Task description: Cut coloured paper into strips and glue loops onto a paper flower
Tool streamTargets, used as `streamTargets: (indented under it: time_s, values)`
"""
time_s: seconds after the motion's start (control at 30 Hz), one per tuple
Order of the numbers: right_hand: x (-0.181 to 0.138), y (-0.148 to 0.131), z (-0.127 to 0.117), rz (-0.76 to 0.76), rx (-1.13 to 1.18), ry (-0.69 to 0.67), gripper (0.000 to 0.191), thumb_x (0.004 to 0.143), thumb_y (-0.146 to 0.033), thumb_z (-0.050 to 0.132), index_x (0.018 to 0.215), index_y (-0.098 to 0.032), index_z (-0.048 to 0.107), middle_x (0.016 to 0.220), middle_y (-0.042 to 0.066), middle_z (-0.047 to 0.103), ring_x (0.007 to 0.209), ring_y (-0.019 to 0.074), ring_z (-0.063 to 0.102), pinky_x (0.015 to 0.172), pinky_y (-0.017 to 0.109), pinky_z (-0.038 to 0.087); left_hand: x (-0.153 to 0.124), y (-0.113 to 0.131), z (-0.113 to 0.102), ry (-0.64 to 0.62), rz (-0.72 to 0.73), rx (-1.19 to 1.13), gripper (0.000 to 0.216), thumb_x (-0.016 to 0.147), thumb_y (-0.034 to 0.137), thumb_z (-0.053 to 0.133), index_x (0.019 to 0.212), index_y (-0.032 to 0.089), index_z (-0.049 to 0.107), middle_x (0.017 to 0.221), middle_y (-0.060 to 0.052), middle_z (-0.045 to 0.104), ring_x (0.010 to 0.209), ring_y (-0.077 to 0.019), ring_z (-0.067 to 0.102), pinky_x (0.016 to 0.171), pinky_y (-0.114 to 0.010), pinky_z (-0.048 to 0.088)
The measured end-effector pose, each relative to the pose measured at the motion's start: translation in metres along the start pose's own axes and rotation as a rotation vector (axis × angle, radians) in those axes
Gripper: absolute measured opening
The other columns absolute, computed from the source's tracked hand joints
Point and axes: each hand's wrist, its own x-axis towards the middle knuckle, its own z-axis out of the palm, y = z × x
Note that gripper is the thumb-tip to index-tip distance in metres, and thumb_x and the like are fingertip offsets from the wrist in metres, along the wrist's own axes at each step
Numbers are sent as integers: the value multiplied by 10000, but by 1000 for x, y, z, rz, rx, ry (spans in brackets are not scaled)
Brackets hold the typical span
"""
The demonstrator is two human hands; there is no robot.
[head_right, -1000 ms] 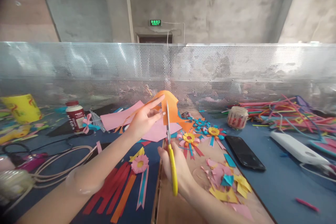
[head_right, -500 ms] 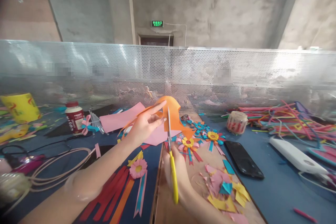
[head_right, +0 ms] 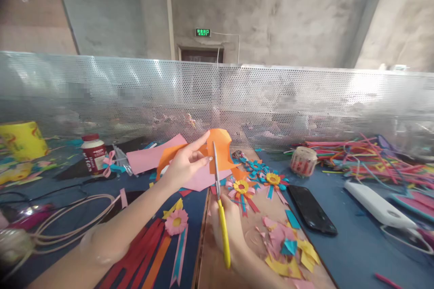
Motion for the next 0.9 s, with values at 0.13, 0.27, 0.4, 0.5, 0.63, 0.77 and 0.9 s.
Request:
streamTargets:
  time_s: [0.13, 0.27, 0.4, 0.5, 0.63, 0.77, 0.9]
  values:
    - [-6, -8, -2, -22, -89, 73, 236, 758, -369, 460, 591, -203, 443, 411, -65, 350, 378, 91, 324, 361, 209, 258, -1, 1, 0, -15, -5, -4, 693, 779, 232, 598, 1408, 262, 309, 578, 38, 531, 593, -129, 484, 598, -278, 411]
    - [-4, -8, -2, -65, -60, 4, 288, 773, -433, 462, 615, -193, 477, 417, -56, 374, 412, 104, 370, 403, 209, 305, -1, 1, -1, -13, -3, -1, 688, 779, 237, 598, 1406, 259, 316, 600, 36, 530, 609, -126, 478, 606, -275, 414]
    - [-2, -2, -3, -22, -54, -40, 302, 759, -483, 504, 692, -189, 519, 423, -67, 386, 424, 111, 396, 437, 209, 333, 0, 1, -4, 3, 4, 30, 700, 778, 261, 604, 1410, 257, 304, 604, 38, 516, 595, -121, 443, 586, -273, 386]
    - [-3, 4, -3, -24, -53, -64, 301, 771, -482, 503, 758, -184, 542, 451, -62, 426, 440, 118, 427, 460, 210, 354, 0, 3, -6, 11, 11, 30, 700, 774, 265, 609, 1408, 251, 312, 605, 41, 504, 589, -115, 422, 579, -270, 368]
    - [-3, 10, -3, -24, -47, -96, 324, 800, -495, 478, 806, -182, 560, 463, -55, 455, 434, 120, 448, 478, 212, 374, -1, 6, -5, -15, -3, 10, 693, 763, 242, 612, 1399, 239, 335, 586, 51, 467, 570, -109, 383, 553, -263, 343]
    - [-3, 11, -4, -38, -39, -114, 326, 818, -488, 460, 838, -180, 566, 461, -61, 460, 412, 116, 438, 490, 214, 385, -2, 7, -2, -32, 3, -14, 694, 764, 233, 612, 1400, 224, 333, 598, 47, 488, 575, -108, 402, 563, -262, 364]
    - [-5, 6, -4, -44, -61, -98, 301, 828, -451, 456, 854, -173, 569, 432, -72, 431, 399, 117, 423, 509, 218, 392, -2, 7, -2, -41, 14, -32, 702, 767, 235, 612, 1405, 239, 319, 612, 38, 528, 599, -121, 460, 587, -272, 401]
